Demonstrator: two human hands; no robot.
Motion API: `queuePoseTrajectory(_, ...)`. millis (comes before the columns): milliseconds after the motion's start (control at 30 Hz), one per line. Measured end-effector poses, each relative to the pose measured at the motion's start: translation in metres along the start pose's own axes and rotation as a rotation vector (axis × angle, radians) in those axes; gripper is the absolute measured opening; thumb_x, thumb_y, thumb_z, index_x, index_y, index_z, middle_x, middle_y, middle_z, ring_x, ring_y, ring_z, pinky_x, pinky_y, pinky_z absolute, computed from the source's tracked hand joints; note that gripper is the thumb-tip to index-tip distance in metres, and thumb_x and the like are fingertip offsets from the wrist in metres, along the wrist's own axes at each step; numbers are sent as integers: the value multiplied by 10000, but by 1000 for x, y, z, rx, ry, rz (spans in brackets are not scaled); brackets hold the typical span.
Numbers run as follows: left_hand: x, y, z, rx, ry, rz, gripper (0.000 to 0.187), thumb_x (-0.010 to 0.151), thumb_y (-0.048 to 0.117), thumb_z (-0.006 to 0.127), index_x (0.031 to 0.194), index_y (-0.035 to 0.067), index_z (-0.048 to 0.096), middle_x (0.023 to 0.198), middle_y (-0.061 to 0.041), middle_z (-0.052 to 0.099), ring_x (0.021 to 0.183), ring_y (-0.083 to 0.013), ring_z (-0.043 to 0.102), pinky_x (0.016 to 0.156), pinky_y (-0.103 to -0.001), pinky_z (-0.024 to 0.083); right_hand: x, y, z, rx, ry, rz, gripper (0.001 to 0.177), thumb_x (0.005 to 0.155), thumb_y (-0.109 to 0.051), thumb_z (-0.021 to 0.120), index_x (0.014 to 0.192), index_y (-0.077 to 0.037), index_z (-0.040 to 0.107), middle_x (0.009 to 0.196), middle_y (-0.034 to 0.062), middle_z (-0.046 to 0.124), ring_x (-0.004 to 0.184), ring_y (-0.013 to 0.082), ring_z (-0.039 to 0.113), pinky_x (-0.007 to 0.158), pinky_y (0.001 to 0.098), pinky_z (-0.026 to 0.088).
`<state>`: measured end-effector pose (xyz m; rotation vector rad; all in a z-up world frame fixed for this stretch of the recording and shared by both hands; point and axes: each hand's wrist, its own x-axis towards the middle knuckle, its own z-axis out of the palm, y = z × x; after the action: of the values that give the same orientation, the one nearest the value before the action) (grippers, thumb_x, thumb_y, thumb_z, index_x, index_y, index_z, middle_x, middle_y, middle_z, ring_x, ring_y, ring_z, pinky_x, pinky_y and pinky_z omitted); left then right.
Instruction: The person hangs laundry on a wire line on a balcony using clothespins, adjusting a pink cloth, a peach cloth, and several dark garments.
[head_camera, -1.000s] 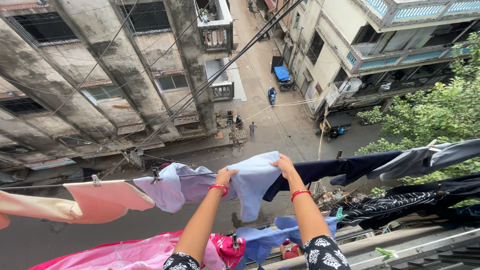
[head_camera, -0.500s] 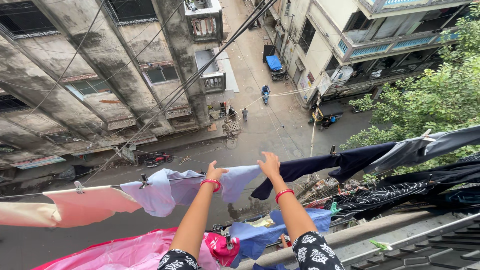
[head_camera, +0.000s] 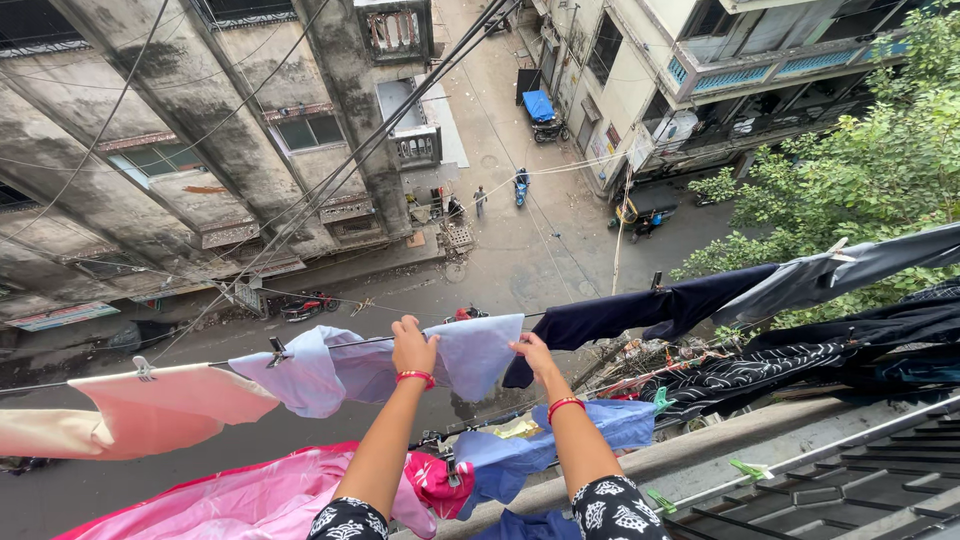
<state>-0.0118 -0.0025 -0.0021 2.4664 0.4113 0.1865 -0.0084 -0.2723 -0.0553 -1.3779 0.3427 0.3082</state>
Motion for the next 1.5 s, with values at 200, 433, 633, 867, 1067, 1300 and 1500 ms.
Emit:
queuePoseTrajectory(200, -44, -10, 25, -224, 133, -21, 575, 759, 270, 874, 1180, 76, 532, 1176, -163, 612, 1086, -386, 631, 906, -488, 524, 4, 21, -3, -249, -201, 72, 345, 808, -155, 795, 1134, -47, 756, 1091, 32, 768, 1020, 156, 666, 949, 330, 490)
queuePoseTrajectory(433, -18, -16, 20, -258, -298, -15, 463, 779, 358, 836, 1061, 18, 698, 1014, -169, 754, 894, -285, 696, 803, -415, 546, 0, -2, -4, -369, -140, -90, 312, 856, -78, 752, 1159, -8, 772, 1071, 41, 785, 965, 134, 691, 908, 302, 529)
queuePoseTrajectory(633, 37, 15, 28, -754, -347, -249, 389, 799, 351, 848, 953, 13, 732, 876, -99, 742, 700, -162, 619, 619, -336, 477, 17, -76, -1, 54, 0, -274, 210, 991, -138, 692, 1125, 22, 711, 1004, 68, 742, 865, 151, 648, 800, 318, 512)
queuePoseTrajectory(867, 4, 24, 42, -223, -97, -303, 742, 661, 300, 994, 1154, -20, 541, 924, -178, 705, 849, -331, 681, 762, -407, 531, 11, -70, 6, -880, 369, -116, 482, 914, -192, 725, 1344, -133, 514, 917, 163, 676, 772, 249, 640, 742, 389, 463)
queuePoseTrajectory(1067, 20, 26, 44, -437, -125, -98, 674, 717, 269, 893, 1290, 176, 551, 748, -68, 735, 691, -220, 697, 669, -376, 528, 27, -77, 9, -395, 362, -277, 234, 951, -91, 636, 1181, -88, 680, 814, 121, 640, 705, 193, 542, 626, 338, 428)
queuePoseTrajectory(1300, 26, 28, 42, -537, -267, -87, 226, 791, 197, 823, 1016, 208, 811, 723, -2, 686, 649, -101, 589, 617, -289, 497, 29, -86, -1, -448, 121, -212, 505, 720, 89, 641, 1147, -142, 781, 895, 41, 717, 734, 120, 609, 670, 266, 496)
queuePoseTrajectory(1500, 13, 41, 51, -280, -227, 13, 255, 792, 230, 842, 1041, 238, 783, 854, -119, 717, 828, -285, 694, 766, -406, 543, 22, -80, 7, -947, 395, -610, 383, 701, 18, 714, 1034, -155, 792, 1113, 100, 670, 1079, 292, 628, 885, 384, 516)
